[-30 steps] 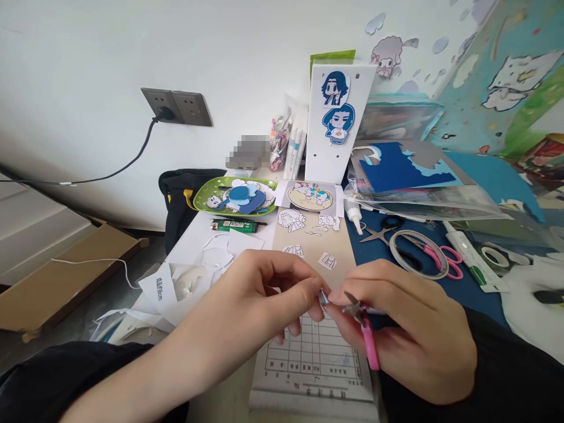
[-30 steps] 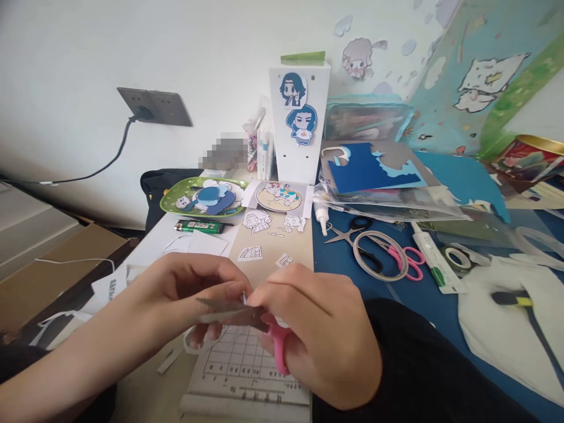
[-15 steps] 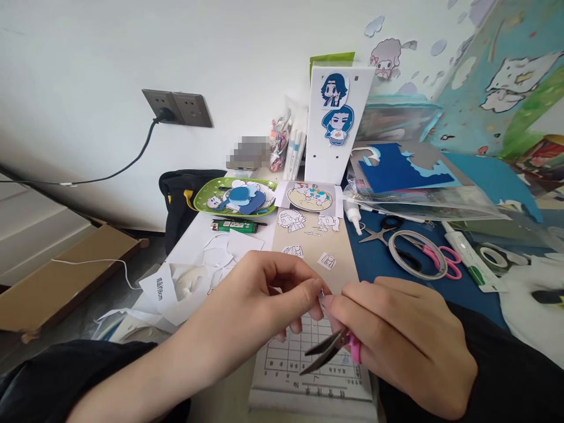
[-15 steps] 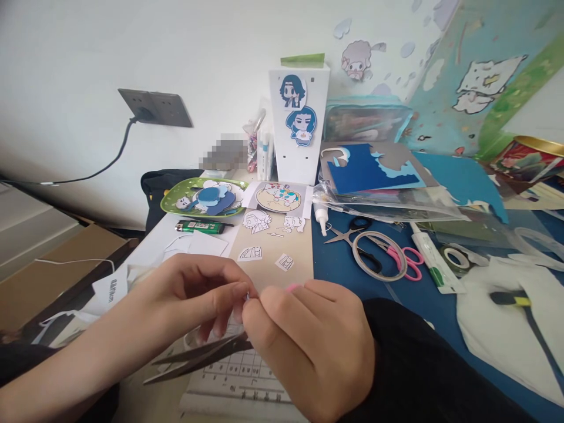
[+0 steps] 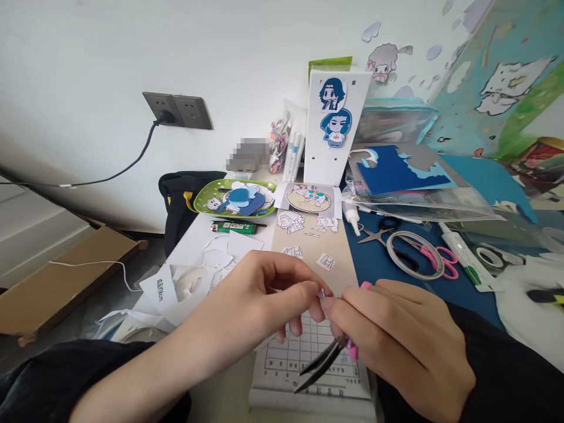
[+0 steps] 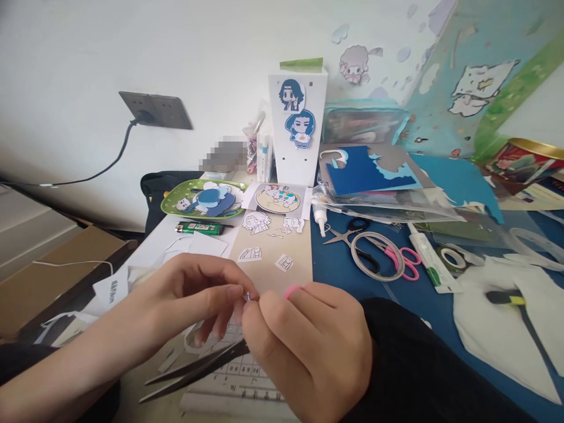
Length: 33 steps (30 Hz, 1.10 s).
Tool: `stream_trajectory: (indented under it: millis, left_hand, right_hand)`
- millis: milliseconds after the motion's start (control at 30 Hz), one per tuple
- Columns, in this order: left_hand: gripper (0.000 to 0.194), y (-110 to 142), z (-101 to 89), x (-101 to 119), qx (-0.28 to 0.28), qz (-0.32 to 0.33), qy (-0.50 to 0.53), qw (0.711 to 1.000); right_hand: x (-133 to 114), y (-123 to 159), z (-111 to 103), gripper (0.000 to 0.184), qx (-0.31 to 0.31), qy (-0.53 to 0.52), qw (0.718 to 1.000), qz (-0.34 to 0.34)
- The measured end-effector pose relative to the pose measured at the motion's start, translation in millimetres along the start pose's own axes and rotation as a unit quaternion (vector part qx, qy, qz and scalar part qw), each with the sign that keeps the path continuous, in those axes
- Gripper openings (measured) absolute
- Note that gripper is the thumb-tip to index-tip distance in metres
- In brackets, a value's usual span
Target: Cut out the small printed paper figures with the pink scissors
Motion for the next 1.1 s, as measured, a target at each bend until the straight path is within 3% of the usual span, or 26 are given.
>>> stream_trajectory:
  millis: [167,333,467,633,867,933,1100]
  left_hand:
    - [0.011,-3,3.2,-3,-0.026,-0.008,0.053,0.998]
    - [0.012,-7,14.0,-4,-0.078,-0.003,0.163,0.983]
    - [0.009,-10,16.9,-8,-0.066,-0.012,0.217,0.974]
    - [0.008,-13,21.4,-13,-0.071,-0.006,0.24,0.968]
    - [0.008,-16,20.6,-10,-0.078,0.008,0.242,0.967]
    - [0.01,-15,19.8,-9,-0.08,0.008,0.228,0.97]
    - [0.014,-14,17.3,-3,-0.087,0.028,0.177,0.98]
  right_hand:
    - [-3,-2,-4,0.018,-0.014,0.005,1.0,-0.009]
    - [2,8,-7,0.021,0.024,0.05,0.998,-0.008]
    - [5,12,-12,0.021,0.054,0.083,0.995,-0.013]
    - [4,13,-6,0.03,0.016,0.052,0.998,-0.018]
    - [9,11,-8,0.029,0.035,0.022,0.999,-0.008]
    - [15,7,-10,0.026,0.056,-0.009,0.998,0.016]
    - [43,-1,-10,0.017,0.096,-0.12,0.977,0.15]
Point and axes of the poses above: each hand's wrist, its own y-axis away from the middle knuckle, its own z-axis out of the palm, x = y × z, the point moved 10 cm from there along -y, towards the middle knuckle, and after that the axes turned 11 degrees about -y, right-handed, at the moved point
